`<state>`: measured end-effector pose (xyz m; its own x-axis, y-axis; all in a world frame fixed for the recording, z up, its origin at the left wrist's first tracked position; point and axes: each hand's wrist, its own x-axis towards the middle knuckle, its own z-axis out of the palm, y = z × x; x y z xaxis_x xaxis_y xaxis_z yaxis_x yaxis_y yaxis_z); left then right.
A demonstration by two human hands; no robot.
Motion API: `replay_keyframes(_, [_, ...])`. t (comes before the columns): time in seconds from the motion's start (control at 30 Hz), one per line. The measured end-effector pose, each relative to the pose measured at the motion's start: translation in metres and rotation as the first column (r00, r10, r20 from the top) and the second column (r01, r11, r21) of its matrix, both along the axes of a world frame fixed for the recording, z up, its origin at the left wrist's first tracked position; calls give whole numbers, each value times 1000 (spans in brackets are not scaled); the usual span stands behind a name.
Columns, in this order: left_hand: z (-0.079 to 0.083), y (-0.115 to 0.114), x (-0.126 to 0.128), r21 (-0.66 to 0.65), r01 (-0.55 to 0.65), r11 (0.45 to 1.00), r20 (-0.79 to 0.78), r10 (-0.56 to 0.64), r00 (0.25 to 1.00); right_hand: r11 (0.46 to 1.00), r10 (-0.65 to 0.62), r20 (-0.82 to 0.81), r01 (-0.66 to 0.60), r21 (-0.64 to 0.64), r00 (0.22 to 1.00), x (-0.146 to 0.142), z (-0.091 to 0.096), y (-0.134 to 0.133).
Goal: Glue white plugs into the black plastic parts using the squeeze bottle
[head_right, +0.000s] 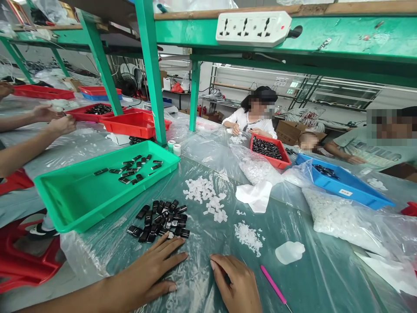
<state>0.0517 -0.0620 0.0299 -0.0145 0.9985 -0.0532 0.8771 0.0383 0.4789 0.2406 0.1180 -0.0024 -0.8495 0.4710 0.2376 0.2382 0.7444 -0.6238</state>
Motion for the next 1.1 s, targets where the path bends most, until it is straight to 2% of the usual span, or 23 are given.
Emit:
replay_keyframes(0.17, [4,-7,-1,-36,10,999,25,-10,1000,1000,22,30,-22,16,999,0,0,1])
replay_keyframes(0.23, [6,-11,-3,-29,-28,999,-8,28,1000,1000,5,14,-5,4,1000,0,-2,0])
replay_keyframes(0.37, [11,-23,-25,27,-238,971,-132,239,962,1000,2,0,-2,-11,1000,0,-4,-1])
replay_keyframes(0.5, [16,-41,-61,85,-448,890,-256,454,853,1000,7,9,-7,-24,1000,0,-4,-1])
replay_keyframes(0.6, [15,-53,-78,53,-544,837,-293,534,793,1000,18,28,-17,-26,999,-1,-3,-1])
replay_keyframes(0.7, [9,-55,-81,13,-562,827,-270,544,794,1000,9,23,-8,-5,1000,-1,-2,-2])
replay_keyframes(0.87, [3,-40,-77,18,-565,825,-216,555,803,1000,-2,7,2,5,1000,0,-1,-2])
replay_keyframes(1.1, [8,-31,-79,19,-546,838,-194,539,820,1000,5,17,-5,21,1000,0,4,-3])
